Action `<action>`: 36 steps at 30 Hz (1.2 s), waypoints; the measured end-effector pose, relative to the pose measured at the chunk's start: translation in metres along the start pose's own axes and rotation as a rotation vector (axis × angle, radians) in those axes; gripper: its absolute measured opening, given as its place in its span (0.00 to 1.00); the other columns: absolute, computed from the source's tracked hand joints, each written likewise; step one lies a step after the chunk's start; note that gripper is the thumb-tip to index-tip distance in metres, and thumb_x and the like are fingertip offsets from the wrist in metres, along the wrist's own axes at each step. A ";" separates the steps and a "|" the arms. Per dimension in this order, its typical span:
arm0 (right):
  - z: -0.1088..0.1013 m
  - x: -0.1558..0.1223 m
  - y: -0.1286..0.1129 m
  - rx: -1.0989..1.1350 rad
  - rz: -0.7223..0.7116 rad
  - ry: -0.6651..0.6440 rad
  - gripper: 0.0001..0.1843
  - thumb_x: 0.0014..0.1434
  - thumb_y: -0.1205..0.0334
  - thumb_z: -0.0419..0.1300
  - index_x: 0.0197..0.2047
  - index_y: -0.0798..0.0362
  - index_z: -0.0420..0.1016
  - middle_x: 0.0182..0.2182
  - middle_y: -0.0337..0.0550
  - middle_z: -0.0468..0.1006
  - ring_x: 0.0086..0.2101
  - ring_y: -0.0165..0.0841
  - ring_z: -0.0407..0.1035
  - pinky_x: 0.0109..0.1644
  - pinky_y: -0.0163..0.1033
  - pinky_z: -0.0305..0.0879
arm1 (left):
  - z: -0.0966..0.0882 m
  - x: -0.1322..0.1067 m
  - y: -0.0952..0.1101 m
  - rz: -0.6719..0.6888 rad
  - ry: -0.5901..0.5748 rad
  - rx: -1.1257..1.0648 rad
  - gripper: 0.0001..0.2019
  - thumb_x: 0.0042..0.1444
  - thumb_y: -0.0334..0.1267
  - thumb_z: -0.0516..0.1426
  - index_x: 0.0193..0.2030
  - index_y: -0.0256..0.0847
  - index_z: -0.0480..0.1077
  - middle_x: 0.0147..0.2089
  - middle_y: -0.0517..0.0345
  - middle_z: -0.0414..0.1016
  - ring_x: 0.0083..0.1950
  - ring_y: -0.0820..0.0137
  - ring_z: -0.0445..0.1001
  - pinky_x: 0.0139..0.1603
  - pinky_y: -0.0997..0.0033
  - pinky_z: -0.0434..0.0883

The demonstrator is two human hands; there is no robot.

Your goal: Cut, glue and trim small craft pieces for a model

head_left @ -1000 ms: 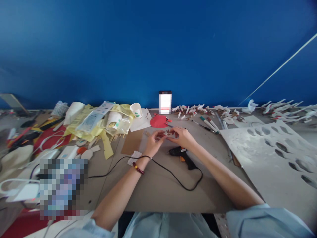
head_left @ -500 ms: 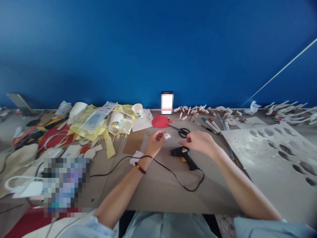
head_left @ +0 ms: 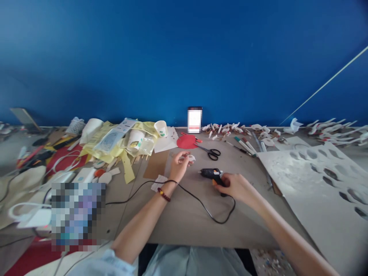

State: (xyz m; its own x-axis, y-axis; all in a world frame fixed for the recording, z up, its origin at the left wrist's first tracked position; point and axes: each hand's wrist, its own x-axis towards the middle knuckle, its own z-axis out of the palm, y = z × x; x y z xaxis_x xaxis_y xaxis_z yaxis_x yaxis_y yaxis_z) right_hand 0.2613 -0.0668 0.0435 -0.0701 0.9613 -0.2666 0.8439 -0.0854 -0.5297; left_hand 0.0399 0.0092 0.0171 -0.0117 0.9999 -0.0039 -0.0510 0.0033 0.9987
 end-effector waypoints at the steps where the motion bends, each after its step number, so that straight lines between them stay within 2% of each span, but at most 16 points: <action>1: -0.002 0.003 0.000 0.148 0.012 -0.046 0.14 0.47 0.49 0.63 0.26 0.51 0.70 0.21 0.39 0.74 0.22 0.32 0.66 0.23 0.34 0.51 | 0.000 0.000 0.000 -0.008 0.014 -0.023 0.10 0.50 0.40 0.58 0.38 0.37 0.69 0.38 0.53 0.76 0.29 0.72 0.78 0.30 0.76 0.72; 4: -0.009 0.013 -0.001 0.643 0.079 -0.220 0.18 0.45 0.47 0.64 0.32 0.53 0.70 0.25 0.41 0.76 0.22 0.30 0.66 0.20 0.33 0.55 | 0.001 0.000 -0.002 -0.015 0.034 -0.073 0.12 0.49 0.41 0.60 0.37 0.36 0.69 0.38 0.53 0.76 0.30 0.71 0.79 0.33 0.73 0.75; 6: -0.011 0.020 -0.004 0.885 0.103 -0.286 0.21 0.44 0.45 0.65 0.31 0.54 0.68 0.25 0.41 0.75 0.22 0.29 0.66 0.19 0.32 0.55 | 0.003 0.002 -0.004 -0.010 0.031 -0.089 0.13 0.47 0.41 0.61 0.37 0.36 0.69 0.37 0.54 0.76 0.30 0.71 0.78 0.32 0.72 0.75; 8: -0.009 0.026 -0.008 1.042 0.102 -0.275 0.21 0.43 0.46 0.66 0.31 0.53 0.68 0.24 0.40 0.73 0.22 0.28 0.66 0.18 0.30 0.53 | 0.004 0.003 -0.006 0.002 0.025 -0.094 0.14 0.45 0.41 0.62 0.36 0.36 0.70 0.35 0.55 0.76 0.29 0.72 0.77 0.31 0.73 0.75; 11: 0.000 0.037 -0.012 1.161 0.078 -0.183 0.22 0.42 0.49 0.68 0.34 0.51 0.66 0.24 0.36 0.71 0.22 0.27 0.66 0.17 0.29 0.52 | 0.004 0.005 -0.007 0.002 -0.011 -0.086 0.15 0.43 0.41 0.64 0.36 0.36 0.70 0.31 0.58 0.76 0.28 0.74 0.76 0.30 0.74 0.75; 15: 0.016 0.047 -0.013 1.216 -0.042 -0.024 0.24 0.45 0.49 0.67 0.41 0.52 0.67 0.21 0.32 0.67 0.16 0.25 0.59 0.15 0.31 0.54 | 0.004 0.003 -0.009 -0.017 -0.045 -0.054 0.15 0.44 0.40 0.64 0.38 0.36 0.72 0.30 0.57 0.75 0.29 0.73 0.76 0.34 0.73 0.75; 18: 0.025 0.046 -0.011 1.182 -0.126 -0.003 0.27 0.47 0.47 0.66 0.45 0.54 0.68 0.21 0.32 0.67 0.17 0.26 0.60 0.16 0.33 0.57 | 0.004 0.001 -0.009 0.018 -0.064 -0.014 0.14 0.45 0.39 0.64 0.38 0.36 0.72 0.32 0.55 0.76 0.32 0.72 0.76 0.36 0.72 0.75; 22: 0.030 0.042 -0.006 1.114 -0.134 0.014 0.25 0.48 0.45 0.66 0.41 0.55 0.71 0.21 0.35 0.69 0.20 0.28 0.62 0.20 0.34 0.61 | 0.005 -0.001 -0.009 0.038 -0.086 0.042 0.13 0.46 0.41 0.64 0.37 0.37 0.72 0.34 0.54 0.77 0.32 0.71 0.76 0.35 0.72 0.75; 26: 0.032 0.041 -0.003 1.036 -0.140 0.081 0.22 0.47 0.45 0.66 0.33 0.56 0.72 0.20 0.37 0.69 0.21 0.28 0.62 0.23 0.35 0.61 | 0.007 -0.003 -0.007 0.037 -0.119 0.035 0.14 0.46 0.42 0.64 0.38 0.38 0.72 0.32 0.56 0.76 0.32 0.71 0.76 0.35 0.71 0.75; 31: 0.031 0.039 -0.005 0.984 -0.114 0.137 0.22 0.48 0.42 0.64 0.28 0.55 0.71 0.18 0.38 0.68 0.21 0.29 0.62 0.23 0.35 0.61 | 0.009 -0.007 -0.004 0.051 -0.141 -0.003 0.14 0.47 0.42 0.64 0.39 0.37 0.72 0.32 0.55 0.76 0.33 0.71 0.76 0.36 0.71 0.75; 36: 0.033 0.040 -0.004 0.867 -0.144 0.129 0.22 0.49 0.41 0.62 0.24 0.54 0.68 0.18 0.39 0.69 0.21 0.30 0.63 0.28 0.37 0.62 | 0.010 -0.009 -0.002 0.049 -0.147 0.019 0.14 0.47 0.41 0.64 0.39 0.37 0.72 0.29 0.58 0.73 0.32 0.72 0.74 0.34 0.74 0.73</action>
State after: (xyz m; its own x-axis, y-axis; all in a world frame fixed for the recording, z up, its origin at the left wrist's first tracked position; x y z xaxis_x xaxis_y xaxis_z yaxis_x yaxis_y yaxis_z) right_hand 0.2377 -0.0363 0.0080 -0.0398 0.9955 -0.0855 0.1281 -0.0798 -0.9885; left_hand 0.0498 0.0006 0.0160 0.1324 0.9899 0.0511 -0.0354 -0.0468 0.9983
